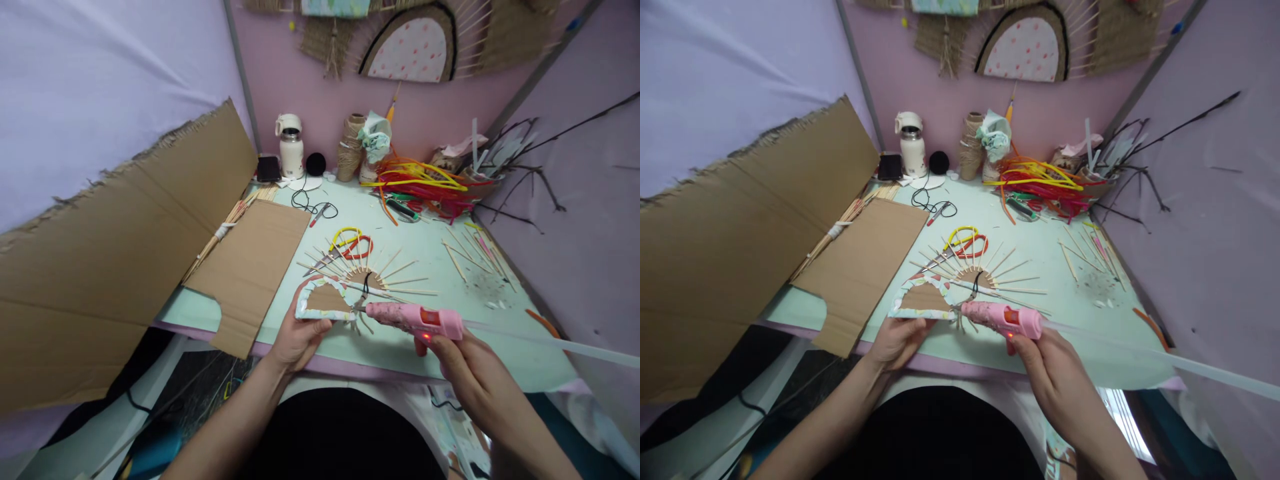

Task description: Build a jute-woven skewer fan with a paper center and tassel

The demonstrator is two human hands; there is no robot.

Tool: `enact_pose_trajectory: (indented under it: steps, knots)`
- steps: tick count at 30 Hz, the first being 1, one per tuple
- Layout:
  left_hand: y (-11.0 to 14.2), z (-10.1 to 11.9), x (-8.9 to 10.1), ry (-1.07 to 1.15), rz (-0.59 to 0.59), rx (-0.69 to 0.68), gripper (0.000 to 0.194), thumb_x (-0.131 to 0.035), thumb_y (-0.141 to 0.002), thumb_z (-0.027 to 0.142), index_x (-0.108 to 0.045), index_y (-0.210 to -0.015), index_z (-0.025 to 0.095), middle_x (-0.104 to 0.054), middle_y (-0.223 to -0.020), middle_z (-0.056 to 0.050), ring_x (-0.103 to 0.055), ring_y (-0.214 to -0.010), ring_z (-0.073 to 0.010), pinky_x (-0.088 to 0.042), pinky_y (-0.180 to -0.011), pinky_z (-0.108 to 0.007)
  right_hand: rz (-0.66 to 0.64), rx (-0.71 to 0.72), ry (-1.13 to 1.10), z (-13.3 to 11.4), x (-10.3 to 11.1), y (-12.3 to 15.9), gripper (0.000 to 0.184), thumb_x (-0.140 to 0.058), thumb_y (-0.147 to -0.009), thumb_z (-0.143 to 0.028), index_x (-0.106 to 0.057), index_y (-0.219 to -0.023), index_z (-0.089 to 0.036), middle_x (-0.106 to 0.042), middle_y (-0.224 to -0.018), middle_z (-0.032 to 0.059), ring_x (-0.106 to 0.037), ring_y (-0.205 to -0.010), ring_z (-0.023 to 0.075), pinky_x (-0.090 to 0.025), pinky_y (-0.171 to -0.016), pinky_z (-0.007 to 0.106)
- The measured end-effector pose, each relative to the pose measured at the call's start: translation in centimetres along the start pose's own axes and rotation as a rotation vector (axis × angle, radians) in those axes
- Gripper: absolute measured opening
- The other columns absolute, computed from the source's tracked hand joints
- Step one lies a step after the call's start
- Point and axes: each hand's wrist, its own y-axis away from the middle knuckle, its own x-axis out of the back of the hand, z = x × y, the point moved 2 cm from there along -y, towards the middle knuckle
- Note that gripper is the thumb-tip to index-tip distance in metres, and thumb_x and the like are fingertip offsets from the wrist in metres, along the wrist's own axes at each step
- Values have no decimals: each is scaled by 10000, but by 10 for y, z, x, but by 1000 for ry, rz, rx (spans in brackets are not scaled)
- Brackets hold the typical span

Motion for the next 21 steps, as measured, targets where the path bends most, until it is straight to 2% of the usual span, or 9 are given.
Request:
enact_pose_trajectory:
  steps: [12,16,21]
  knots:
    - [1,1,0,-16,57,-13,821,-924,-582,227,-535,-1303,282,-599,-1345,-79,-554,-1246,-268,-408,-1089,-423,-21,30,-4,2,2,1,447,-426,-949,-482,-660,-674,-219,-663,-624,29,-629,-581,192,-513,-551,284]
    - [1,0,-1,-41,23,-38,791,-912,-605,219,-528,-1294,279,-627,-1289,-74,-567,-1225,-252,-405,-1086,-397,-26,32,-56,-2,3,0,444,-421,-956,-474,-674,-696,-219,-698,-690,43,-678,-668,208,-549,-613,286]
    - [2,0,-5,-88,-34,-45,754,-905,-620,236,-528,-1271,271,-641,-1268,-84,-598,-1177,-265,-444,-1015,-374,-69,69,-108,-14,-3,2,410,-415,-977,-432,-737,-836,-222,-741,-800,50,-703,-747,211,-562,-688,279]
